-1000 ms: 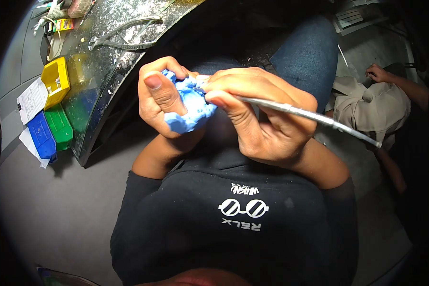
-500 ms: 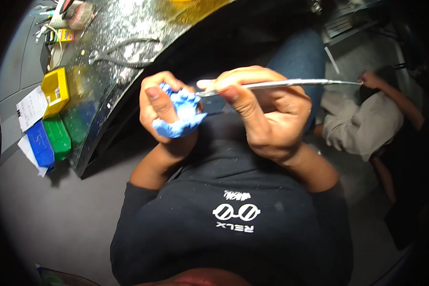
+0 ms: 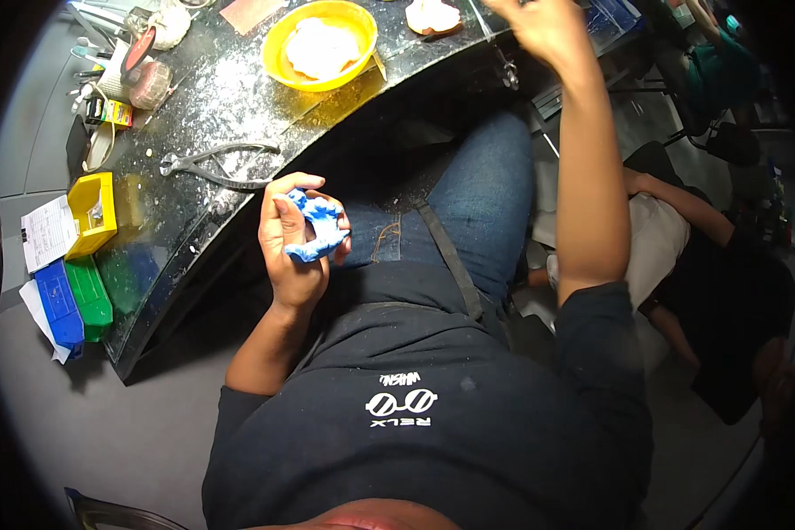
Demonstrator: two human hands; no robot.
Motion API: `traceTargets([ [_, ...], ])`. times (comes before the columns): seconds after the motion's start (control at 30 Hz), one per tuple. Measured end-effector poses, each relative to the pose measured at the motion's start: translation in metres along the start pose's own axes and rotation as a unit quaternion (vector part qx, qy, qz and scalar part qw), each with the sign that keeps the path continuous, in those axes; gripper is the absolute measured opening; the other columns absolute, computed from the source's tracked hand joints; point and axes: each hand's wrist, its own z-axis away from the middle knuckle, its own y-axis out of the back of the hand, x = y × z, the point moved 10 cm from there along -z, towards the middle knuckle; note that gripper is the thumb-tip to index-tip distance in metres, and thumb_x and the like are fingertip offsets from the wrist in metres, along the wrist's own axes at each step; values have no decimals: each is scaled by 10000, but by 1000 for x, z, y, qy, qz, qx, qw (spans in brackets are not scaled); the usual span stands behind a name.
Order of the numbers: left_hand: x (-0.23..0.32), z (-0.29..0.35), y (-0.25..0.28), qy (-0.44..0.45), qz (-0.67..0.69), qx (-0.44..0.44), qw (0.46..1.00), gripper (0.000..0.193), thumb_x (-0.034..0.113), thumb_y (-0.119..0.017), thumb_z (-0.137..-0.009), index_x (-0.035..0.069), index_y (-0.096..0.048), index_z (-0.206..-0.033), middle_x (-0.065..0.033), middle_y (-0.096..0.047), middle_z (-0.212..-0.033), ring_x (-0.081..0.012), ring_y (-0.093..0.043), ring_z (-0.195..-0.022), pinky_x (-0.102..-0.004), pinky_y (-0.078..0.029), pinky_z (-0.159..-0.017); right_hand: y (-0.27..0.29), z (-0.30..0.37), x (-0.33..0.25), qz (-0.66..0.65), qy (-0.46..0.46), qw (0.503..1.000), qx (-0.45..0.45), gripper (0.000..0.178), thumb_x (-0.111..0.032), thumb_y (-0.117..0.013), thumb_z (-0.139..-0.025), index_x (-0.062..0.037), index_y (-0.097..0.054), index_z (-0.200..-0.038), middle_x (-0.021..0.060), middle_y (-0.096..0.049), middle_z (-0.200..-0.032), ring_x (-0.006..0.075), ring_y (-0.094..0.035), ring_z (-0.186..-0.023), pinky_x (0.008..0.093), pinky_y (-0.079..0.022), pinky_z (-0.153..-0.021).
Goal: The person uses a thin metal tool to carve and refine a blue dental impression, then picks up a pink impression and continues refining it with the tool.
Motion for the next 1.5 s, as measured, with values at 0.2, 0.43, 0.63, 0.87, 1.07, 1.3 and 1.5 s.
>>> traceTargets([
  [0.2,-14,-1,-3,103,87,1,991,467,484,-330,-1094,70,-473,-1258,-140,-608,-781,-162,-591,-543,-247,-422,-416,-26,49,171,64,-245,967,3,569,-366,-958,-670,85,-663,-853,112,-674,-750,186,-626,-622,316,-524,-590],
  [0.43,-28,-1,-13,157,143,-43,976,432,462,-339,-1098,69,-485,-1204,-134,-620,-775,-165,-593,-549,-250,-419,-414,-114,72,213,-297,-157,925,177,348,-318,-764,-925,-14,-685,-1076,54,-688,-958,141,-620,-869,306,-483,-817],
  [0.63,-35,2,-1,178,160,-15,971,388,432,-355,-1103,92,-528,-1169,-95,-630,-759,-151,-613,-540,-240,-433,-410,-57,121,207,-623,-145,749,173,278,-284,-541,-1057,-39,-598,-1174,152,-682,-1101,189,-650,-769,293,-554,-538],
  [0.87,-45,-7,-8,176,143,-45,973,392,439,-355,-1102,88,-510,-1181,-116,-634,-803,-174,-606,-574,-266,-437,-423,52,182,60,-454,80,885,-58,508,-419,-623,-1009,58,-574,-1177,176,-631,-1008,47,-392,-483,167,-290,-449],
  [1.07,-42,-12,-1,49,-57,-35,997,307,373,-408,-1107,99,-545,-1090,-52,-614,-762,-92,-547,-509,-222,-407,-408,-14,219,-98,-94,137,962,-215,201,-113,-828,-745,12,-711,-851,95,-659,-668,151,-625,-565,291,-460,-527],
  [1.3,-61,-12,19,109,-87,8,990,281,372,-426,-1102,115,-533,-1068,-31,-590,-741,-78,-533,-511,-213,-394,-396,-30,215,-93,-97,167,951,-241,147,-4,-769,-724,25,-716,-858,100,-691,-714,141,-634,-601,271,-479,-569],
  [1.5,-51,-12,13,84,-26,-29,996,297,356,-444,-1099,114,-566,-1219,-75,-680,-880,-118,-653,-647,-226,-474,-490,-27,153,77,-218,-129,967,-30,154,-133,-793,-852,2,-767,-921,-33,-660,-711,23,-498,-560,209,-344,-490],
])
